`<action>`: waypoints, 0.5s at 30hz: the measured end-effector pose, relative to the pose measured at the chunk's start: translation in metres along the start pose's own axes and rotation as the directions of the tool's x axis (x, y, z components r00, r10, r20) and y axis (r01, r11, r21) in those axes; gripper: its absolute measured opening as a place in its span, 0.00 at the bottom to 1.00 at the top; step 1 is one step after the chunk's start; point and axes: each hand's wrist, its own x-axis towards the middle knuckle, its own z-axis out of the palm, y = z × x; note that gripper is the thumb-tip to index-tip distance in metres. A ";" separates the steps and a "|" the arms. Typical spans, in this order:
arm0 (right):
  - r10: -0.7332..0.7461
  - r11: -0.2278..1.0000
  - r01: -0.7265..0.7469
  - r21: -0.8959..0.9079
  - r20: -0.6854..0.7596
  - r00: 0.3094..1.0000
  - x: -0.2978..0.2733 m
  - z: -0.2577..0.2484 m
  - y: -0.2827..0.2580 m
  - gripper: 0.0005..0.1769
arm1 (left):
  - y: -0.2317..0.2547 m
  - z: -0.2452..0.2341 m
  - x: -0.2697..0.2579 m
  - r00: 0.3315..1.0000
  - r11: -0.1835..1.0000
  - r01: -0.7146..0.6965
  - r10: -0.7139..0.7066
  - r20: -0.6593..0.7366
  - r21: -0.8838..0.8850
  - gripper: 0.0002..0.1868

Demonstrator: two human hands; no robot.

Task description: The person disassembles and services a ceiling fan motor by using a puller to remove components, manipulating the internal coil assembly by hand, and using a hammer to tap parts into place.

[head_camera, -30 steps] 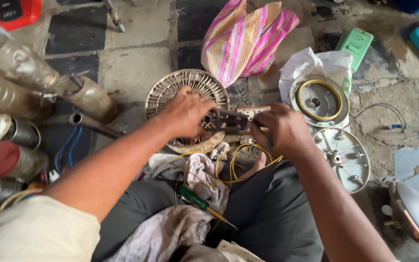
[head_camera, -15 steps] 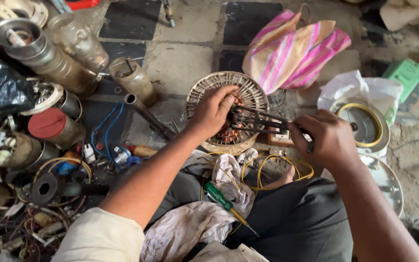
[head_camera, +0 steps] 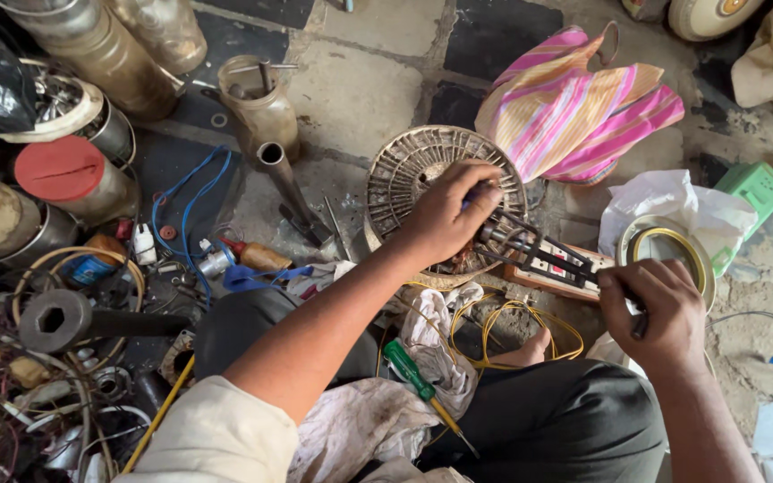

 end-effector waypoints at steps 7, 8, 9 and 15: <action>0.102 0.995 -0.101 -0.009 0.020 0.995 -0.010 0.008 0.000 0.03 | -0.003 0.007 0.009 1.000 0.998 0.012 -0.010 0.021 -0.065 0.19; 0.110 0.994 -0.110 -0.004 0.025 0.994 -0.011 0.008 0.001 0.04 | -0.003 0.008 0.010 0.999 0.998 0.032 -0.030 0.033 -0.063 0.20; 0.118 0.993 -0.118 0.002 0.031 0.993 -0.011 0.008 0.001 0.04 | -0.004 0.008 0.011 0.998 0.997 0.053 -0.051 0.046 -0.059 0.20; 0.131 0.991 -0.131 -0.002 0.066 0.989 -0.012 0.007 0.000 0.05 | -0.003 0.007 0.010 0.998 0.997 0.039 -0.036 0.054 -0.068 0.20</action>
